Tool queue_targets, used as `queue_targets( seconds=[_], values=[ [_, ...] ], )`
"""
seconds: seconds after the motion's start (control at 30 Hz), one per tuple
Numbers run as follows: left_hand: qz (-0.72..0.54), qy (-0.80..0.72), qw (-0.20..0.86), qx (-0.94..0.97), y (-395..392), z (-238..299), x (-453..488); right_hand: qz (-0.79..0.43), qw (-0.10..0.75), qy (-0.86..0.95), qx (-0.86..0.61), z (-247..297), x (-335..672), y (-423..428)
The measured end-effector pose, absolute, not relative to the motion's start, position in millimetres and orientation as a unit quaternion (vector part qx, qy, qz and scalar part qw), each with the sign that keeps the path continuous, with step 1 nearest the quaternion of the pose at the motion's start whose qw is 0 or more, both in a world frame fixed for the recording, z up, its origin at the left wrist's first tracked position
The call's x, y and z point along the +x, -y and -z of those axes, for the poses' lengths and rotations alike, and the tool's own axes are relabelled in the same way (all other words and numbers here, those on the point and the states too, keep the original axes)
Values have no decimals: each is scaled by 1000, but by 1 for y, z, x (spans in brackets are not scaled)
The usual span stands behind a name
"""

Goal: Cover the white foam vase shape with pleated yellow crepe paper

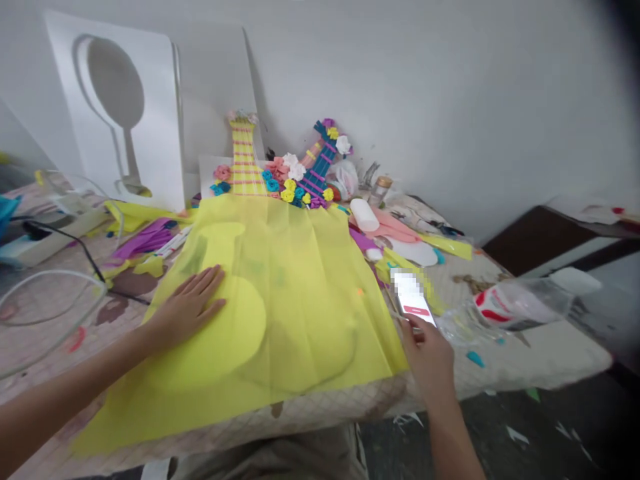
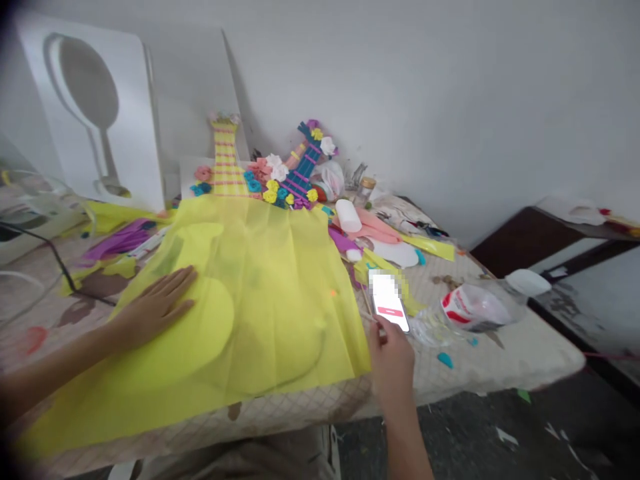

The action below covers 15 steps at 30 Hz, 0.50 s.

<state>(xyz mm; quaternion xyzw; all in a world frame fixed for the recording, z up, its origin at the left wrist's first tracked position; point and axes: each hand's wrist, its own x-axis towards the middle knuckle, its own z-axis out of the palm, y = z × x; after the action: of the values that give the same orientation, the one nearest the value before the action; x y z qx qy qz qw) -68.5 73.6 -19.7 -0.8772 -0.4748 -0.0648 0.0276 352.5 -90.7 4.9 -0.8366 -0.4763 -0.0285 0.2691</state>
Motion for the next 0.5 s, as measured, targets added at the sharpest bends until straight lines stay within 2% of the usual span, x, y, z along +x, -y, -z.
queue_targets(
  seconds=[0.23, 0.5],
  values=[
    [62, 477, 36, -876, -73, 20, -68, 16, 163, 489, -856, 2, 369, 83],
    [61, 476, 41, -876, -73, 19, -68, -35, 128, 513, -848, -6, 381, 139]
  ],
)
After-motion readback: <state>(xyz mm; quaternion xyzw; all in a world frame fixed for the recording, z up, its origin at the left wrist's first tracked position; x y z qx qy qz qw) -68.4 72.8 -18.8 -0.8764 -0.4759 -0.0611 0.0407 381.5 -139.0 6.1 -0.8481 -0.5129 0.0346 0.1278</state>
